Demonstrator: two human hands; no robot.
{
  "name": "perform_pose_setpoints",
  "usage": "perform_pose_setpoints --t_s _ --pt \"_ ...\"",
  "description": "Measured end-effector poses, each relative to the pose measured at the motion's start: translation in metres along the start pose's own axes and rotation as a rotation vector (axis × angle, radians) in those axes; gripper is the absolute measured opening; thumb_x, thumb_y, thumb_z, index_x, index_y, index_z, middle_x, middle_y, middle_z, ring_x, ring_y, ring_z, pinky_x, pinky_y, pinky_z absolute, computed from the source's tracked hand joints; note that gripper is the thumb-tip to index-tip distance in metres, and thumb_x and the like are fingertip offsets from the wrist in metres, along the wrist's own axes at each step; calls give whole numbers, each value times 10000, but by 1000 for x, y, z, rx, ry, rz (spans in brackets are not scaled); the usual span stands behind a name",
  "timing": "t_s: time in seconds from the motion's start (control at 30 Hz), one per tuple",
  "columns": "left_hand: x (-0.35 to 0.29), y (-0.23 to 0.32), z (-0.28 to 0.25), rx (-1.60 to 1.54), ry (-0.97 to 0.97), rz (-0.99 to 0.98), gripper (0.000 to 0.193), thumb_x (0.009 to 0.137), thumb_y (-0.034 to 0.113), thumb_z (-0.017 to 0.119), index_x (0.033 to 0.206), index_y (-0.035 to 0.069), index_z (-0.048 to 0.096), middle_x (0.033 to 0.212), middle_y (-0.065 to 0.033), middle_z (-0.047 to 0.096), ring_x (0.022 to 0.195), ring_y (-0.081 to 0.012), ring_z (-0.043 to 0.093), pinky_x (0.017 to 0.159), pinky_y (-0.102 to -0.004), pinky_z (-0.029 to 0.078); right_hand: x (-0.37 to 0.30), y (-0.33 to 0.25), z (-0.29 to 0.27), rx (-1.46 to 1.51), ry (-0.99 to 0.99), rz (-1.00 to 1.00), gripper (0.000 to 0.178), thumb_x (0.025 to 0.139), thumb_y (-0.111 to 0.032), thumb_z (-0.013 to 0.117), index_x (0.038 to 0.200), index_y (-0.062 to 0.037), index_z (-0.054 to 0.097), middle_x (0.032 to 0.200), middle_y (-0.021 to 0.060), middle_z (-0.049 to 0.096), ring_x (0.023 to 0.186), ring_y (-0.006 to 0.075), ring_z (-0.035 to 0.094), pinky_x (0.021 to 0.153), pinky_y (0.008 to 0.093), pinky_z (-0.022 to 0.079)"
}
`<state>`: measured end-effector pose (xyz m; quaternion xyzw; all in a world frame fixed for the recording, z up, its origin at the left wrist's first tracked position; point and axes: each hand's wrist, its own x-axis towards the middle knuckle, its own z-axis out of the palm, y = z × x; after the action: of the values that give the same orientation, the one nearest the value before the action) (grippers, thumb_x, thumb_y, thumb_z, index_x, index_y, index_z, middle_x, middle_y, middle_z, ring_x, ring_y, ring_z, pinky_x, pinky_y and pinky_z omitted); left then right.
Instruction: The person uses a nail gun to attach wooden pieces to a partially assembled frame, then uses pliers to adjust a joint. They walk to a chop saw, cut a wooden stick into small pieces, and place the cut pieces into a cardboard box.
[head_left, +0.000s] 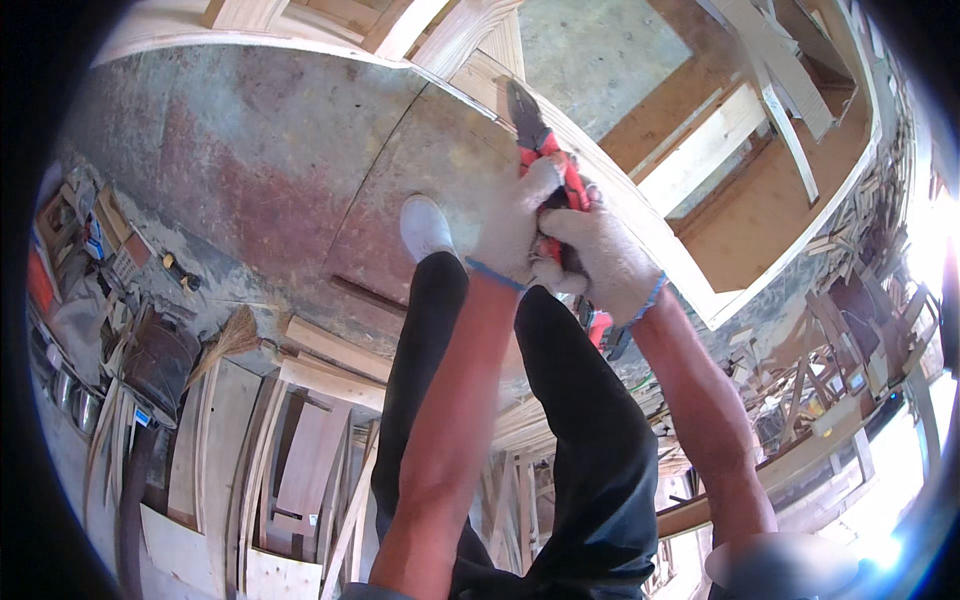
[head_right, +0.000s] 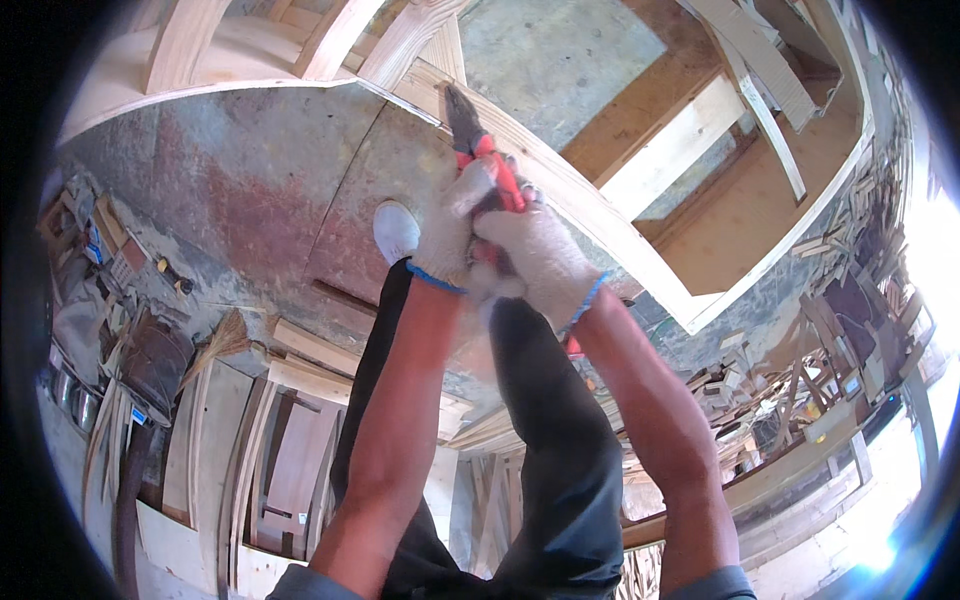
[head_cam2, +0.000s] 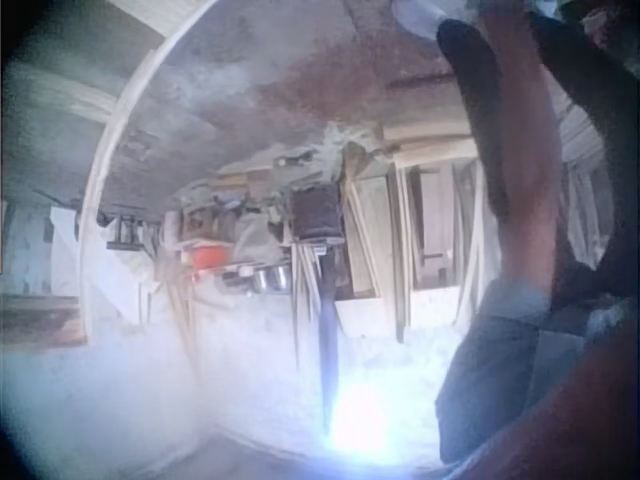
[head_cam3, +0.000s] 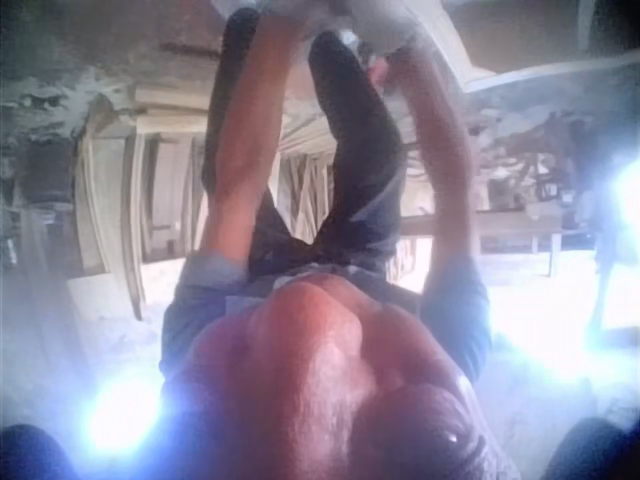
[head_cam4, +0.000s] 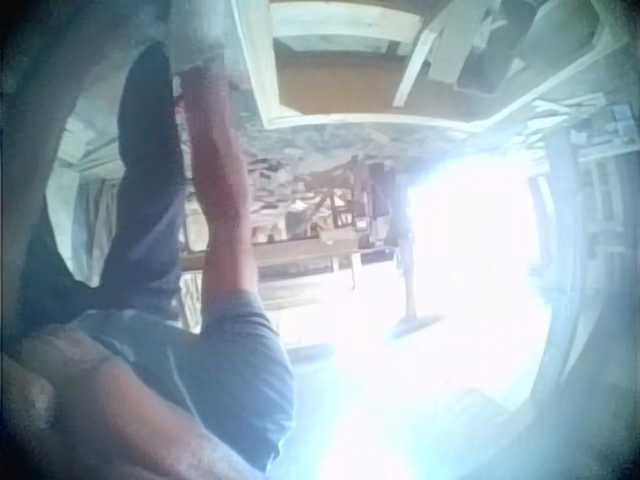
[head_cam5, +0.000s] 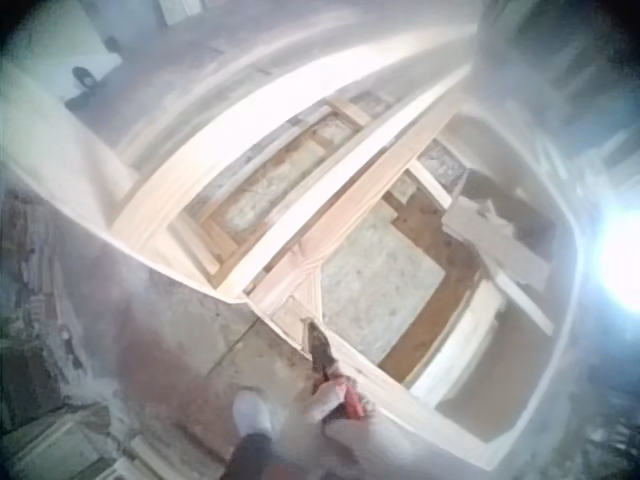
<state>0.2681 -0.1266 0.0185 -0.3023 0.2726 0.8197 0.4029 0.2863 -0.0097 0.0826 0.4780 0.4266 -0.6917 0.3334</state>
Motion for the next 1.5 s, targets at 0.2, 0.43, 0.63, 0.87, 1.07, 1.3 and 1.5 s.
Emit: perform_pose_setpoints --t_s 0.2,0.43,0.63,0.87,1.07,1.3,1.5 --pt "3 -2 2 -99 -13 -15 291 1030 297 676 1153 46 599 987 -94 686 901 -211 698 828 -345 584 2 -5 3 21 44 32 288 888 -25 663 1172 -28 617 891 64 661 744 152 664 612 319 531" --pt "22 11 -1 94 45 -45 301 1044 375 650 1097 78 646 973 -68 707 848 -170 697 737 -294 576 13 -9 6 131 -30 23 210 920 -14 638 1122 -64 618 848 50 633 696 142 627 592 304 517" --pt "-8 3 0 27 36 -22 377 1030 399 661 1192 60 637 997 -91 725 826 -177 702 752 -301 583 4 6 15 -64 83 -41 47 948 -40 639 987 -46 613 732 55 597 546 132 566 408 273 433" --pt "20 23 1 202 52 -46 320 1041 345 651 1117 35 669 1009 -86 725 908 -184 710 827 -322 585 24 -4 1 211 -89 -67 191 939 -26 641 1121 -67 603 888 79 648 632 137 613 463 272 483" --pt "-5 12 -18 45 -12 -97 312 1055 341 630 1166 50 625 1021 -90 713 910 -213 699 813 -341 577 17 27 18 28 96 -73 91 931 -48 638 1020 -53 621 780 57 623 624 150 612 511 310 495" --pt "27 19 -15 95 -37 -39 277 1052 353 649 1116 85 617 1031 -91 695 952 -217 703 860 -367 585 17 -14 16 88 -52 -7 128 946 -46 614 1060 -89 576 734 79 595 499 157 557 351 252 307" --pt "-2 34 -20 157 -37 -127 359 1044 395 657 1169 59 638 1015 -89 713 925 -201 703 838 -331 576 26 28 33 130 70 -99 119 914 -45 651 1022 -52 602 738 46 614 607 160 629 499 326 476"
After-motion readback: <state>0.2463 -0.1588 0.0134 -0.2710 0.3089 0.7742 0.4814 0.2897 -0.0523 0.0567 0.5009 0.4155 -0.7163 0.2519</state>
